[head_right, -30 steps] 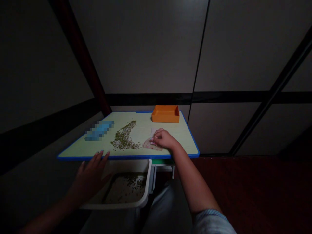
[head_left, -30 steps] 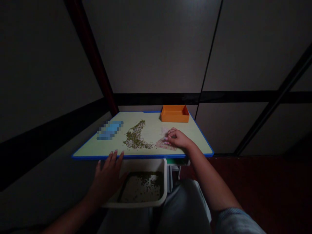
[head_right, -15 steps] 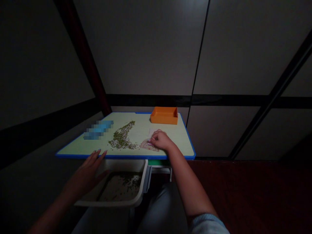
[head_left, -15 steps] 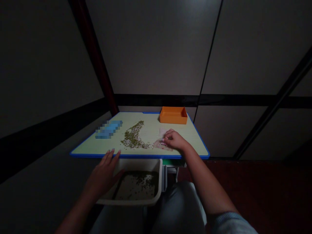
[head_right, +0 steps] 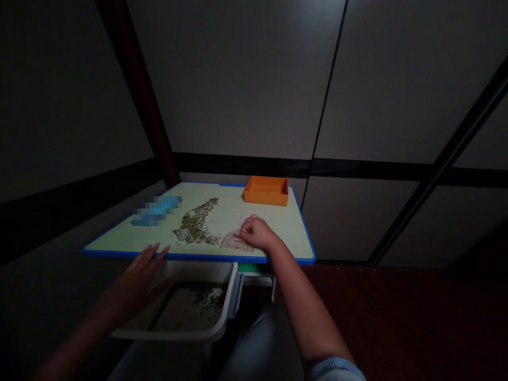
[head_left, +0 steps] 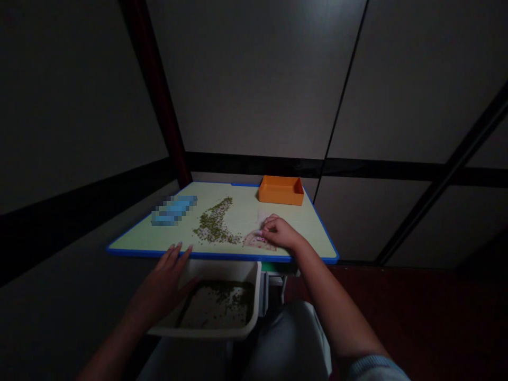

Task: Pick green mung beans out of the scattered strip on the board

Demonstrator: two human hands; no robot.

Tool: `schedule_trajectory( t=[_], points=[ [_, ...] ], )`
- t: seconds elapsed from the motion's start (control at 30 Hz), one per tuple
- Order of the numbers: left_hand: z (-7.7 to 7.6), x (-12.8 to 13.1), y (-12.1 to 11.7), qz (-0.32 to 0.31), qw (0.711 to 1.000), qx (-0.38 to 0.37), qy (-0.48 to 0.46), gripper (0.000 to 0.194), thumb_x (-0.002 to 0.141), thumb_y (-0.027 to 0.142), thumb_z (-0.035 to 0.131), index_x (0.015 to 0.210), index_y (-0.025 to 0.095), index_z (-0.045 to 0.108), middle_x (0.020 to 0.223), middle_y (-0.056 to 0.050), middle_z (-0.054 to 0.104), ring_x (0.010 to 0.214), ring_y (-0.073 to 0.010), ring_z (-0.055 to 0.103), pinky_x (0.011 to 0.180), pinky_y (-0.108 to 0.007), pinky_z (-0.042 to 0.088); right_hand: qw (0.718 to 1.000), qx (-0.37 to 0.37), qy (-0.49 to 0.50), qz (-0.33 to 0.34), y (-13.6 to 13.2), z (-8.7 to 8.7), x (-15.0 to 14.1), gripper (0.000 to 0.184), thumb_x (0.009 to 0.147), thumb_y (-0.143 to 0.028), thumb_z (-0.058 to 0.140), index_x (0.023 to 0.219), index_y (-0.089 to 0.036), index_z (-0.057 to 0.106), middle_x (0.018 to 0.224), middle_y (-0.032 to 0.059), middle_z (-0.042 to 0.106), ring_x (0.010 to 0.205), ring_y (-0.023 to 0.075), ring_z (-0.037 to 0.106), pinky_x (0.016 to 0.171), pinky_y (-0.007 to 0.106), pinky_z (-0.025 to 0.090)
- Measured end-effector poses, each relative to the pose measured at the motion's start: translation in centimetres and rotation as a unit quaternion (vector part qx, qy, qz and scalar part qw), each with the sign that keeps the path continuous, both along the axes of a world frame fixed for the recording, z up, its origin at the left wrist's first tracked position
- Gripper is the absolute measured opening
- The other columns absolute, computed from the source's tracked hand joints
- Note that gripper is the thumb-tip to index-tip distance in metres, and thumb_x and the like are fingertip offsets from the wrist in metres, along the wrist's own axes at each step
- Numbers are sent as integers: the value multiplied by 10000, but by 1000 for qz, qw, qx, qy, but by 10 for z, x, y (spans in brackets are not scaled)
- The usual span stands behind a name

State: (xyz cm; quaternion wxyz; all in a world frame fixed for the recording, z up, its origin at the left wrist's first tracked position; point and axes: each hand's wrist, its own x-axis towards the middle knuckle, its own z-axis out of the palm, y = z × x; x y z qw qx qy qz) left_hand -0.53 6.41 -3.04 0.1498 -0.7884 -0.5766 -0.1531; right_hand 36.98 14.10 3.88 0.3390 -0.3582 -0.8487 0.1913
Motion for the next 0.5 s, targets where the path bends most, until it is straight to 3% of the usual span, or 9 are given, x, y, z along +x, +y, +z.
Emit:
schedule_trajectory(
  t=[0.5],
  points=[
    [0,3,-2,-1,1000,2,-7,823,840,689,429,1499,198,387,1583,-210,426,1479,-370,385,1078,-526,485,990,24,4,-142,0,-1,8,348,855,-190,689,539,-209,545,688,36,603,844,215,489,782,332,362]
  ],
)
